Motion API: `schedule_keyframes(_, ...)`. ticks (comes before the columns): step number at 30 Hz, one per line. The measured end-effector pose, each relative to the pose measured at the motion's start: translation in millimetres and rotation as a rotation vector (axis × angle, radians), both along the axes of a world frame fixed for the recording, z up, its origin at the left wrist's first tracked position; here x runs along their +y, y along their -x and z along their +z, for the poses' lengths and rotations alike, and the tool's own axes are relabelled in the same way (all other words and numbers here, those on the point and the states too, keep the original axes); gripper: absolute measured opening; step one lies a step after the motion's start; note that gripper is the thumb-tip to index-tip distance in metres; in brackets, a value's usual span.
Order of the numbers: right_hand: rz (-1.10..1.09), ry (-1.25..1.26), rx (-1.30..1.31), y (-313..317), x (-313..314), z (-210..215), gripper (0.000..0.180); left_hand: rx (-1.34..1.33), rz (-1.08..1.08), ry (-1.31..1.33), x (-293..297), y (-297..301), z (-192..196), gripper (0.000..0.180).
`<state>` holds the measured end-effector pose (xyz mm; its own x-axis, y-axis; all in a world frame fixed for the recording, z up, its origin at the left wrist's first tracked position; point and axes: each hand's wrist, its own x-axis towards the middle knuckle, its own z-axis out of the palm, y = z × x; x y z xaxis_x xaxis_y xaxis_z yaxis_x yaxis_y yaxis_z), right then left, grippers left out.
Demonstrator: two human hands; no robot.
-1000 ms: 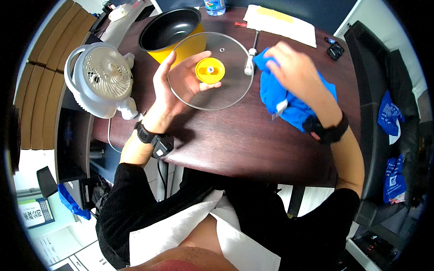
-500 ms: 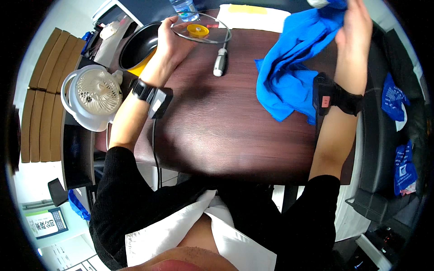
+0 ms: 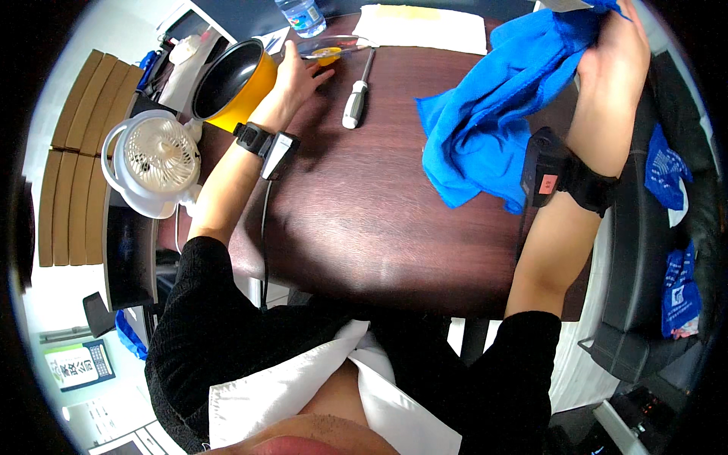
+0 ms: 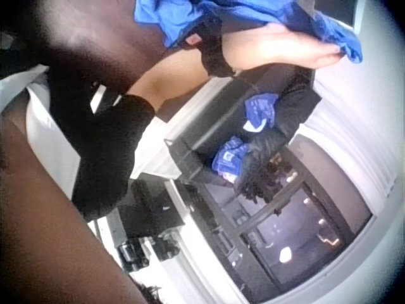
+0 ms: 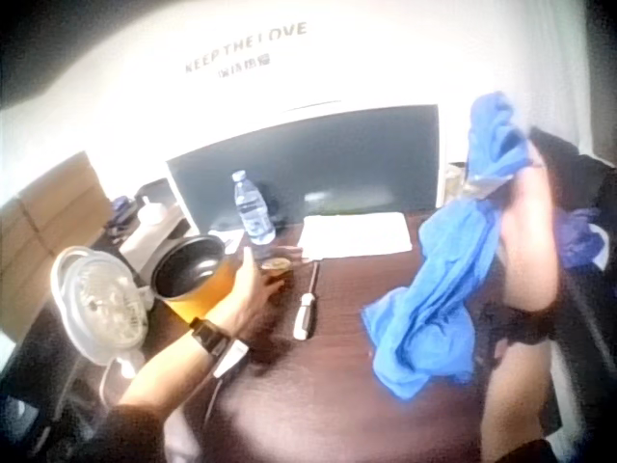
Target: The person assembles a yellow appliance by inserting a metal ring and a yellow plastic cap, then tightening a central screw with a screwdriver. The person then wipes the interior and exterior of the yellow appliance with a blue cloth.
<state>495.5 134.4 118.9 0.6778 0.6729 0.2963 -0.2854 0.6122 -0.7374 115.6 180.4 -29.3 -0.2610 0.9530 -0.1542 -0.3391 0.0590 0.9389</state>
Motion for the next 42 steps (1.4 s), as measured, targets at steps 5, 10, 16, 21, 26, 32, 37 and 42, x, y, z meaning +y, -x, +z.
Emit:
schedule_keyframes(5,-0.012,-0.007,0.033,19.0,-5.5,0.3,0.023,0.005,-0.178,0.155,-9.9,30.1,-3.9,0.06)
schedule_keyframes(10,0.097,0.022,0.104,1.9,6.7,-8.5,0.022,0.003,-0.309,0.198,-85.1,41.6,34.3,0.038)
schedule_keyframes(16,0.214,0.135,-0.04,-49.8,30.0,-32.9,0.032,0.316,-0.239,0.017,-160.5,111.0,62.3,0.03)
schedule_keyframes(21,0.291,0.121,-0.092,-41.6,29.6,-36.2,0.042,0.587,0.39,-0.162,-143.5,173.4,49.0,0.036)
schedule_keyframes(26,0.266,0.292,-0.504,18.9,27.8,-50.2,0.042,0.408,0.287,0.129,-114.6,187.0,52.3,0.1)
schedule_keyframes(32,0.374,0.341,-1.544,82.0,5.5,-125.4,0.043,0.063,0.005,0.159,-99.3,184.3,30.0,0.085)
schedule_keyframes(37,0.16,0.317,-2.013,114.8,-61.5,-124.0,0.053,0.086,0.028,-0.004,-106.4,177.3,26.3,0.049)
schedule_keyframes(42,0.253,0.243,-1.782,110.6,-61.3,-127.8,0.037,0.201,-0.019,-0.405,-111.0,159.4,29.6,0.048)
